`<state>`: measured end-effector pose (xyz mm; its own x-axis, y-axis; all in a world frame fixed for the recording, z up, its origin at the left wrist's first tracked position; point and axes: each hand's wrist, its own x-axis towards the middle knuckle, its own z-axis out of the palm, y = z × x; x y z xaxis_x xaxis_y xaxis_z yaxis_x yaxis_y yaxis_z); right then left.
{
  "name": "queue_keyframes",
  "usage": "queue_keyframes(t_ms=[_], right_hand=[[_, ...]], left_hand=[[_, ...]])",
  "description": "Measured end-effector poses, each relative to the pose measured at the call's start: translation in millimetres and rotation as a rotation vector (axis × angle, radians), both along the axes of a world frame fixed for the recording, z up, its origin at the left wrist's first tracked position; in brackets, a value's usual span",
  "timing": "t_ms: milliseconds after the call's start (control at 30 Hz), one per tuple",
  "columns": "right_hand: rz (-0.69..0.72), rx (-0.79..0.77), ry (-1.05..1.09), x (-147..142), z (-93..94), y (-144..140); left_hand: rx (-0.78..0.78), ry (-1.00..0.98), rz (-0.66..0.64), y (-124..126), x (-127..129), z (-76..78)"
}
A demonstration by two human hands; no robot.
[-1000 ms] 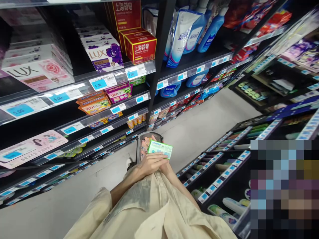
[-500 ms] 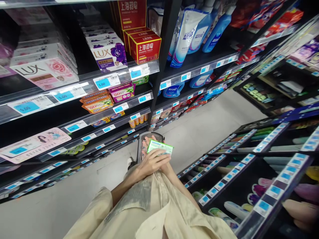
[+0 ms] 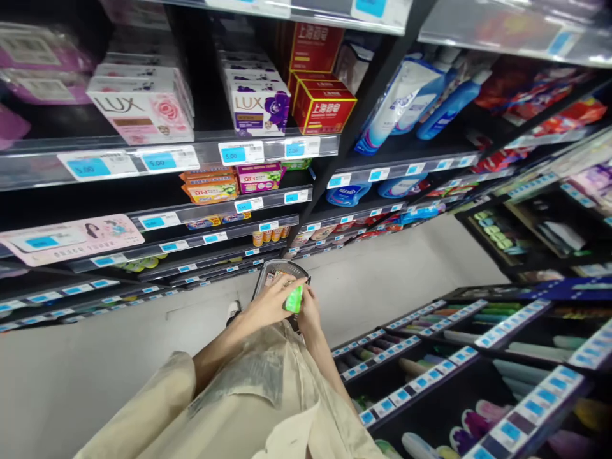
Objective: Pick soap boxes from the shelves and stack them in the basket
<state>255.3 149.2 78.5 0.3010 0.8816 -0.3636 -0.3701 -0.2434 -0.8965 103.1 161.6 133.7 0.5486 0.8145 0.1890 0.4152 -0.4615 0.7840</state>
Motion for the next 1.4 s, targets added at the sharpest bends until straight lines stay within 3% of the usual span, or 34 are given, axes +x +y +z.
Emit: queue_keyframes(t_ms=[100,267,367,533,600,767,867,1000,1200,1300,1400], right_hand=[[-0.120,-0.090,-0.008,12,7.5,11],[0.073,0.019,-0.206,33,37.9,29],[0.306,0.078,-0.283,40,62.1,44],[0.986,0.232,-0.521,39,107.5,71],[1.192,0.298,-0.650,33,120.4,80],[1.427,0.434,-0.951,16,137.0,100],[1.411,0.563,-1.129,17,152.0,119],[1.211,0.718,-1.410,30,183.0,164],[0.885,0.880,-1.627,42,221.4,238],[0.840,0.887,-1.868,34,233.3,251],[0.791,0.750,-2.163,16,239.9,253]], left_hand=[[-0.091,-0.098,0.060,5,-14,12.9],[-0.186,-0.274,0.219,9,-38,31.3],[-0.238,-0.386,0.254,5,-49,32.0],[-0.184,-0.365,0.265,-5,-55,23.9],[-0.117,-0.337,0.238,-8,-54,19.6],[0.194,-0.112,0.147,-11,-43,12.4],[0.365,0.024,0.250,-10,-35,15.7],[0.446,0.003,0.394,-10,-34,23.5],[0.472,0.168,0.307,-15,-54,20.2],[0.396,0.292,0.297,-23,-66,16.8],[0.315,0.403,0.322,-30,-73,15.8]])
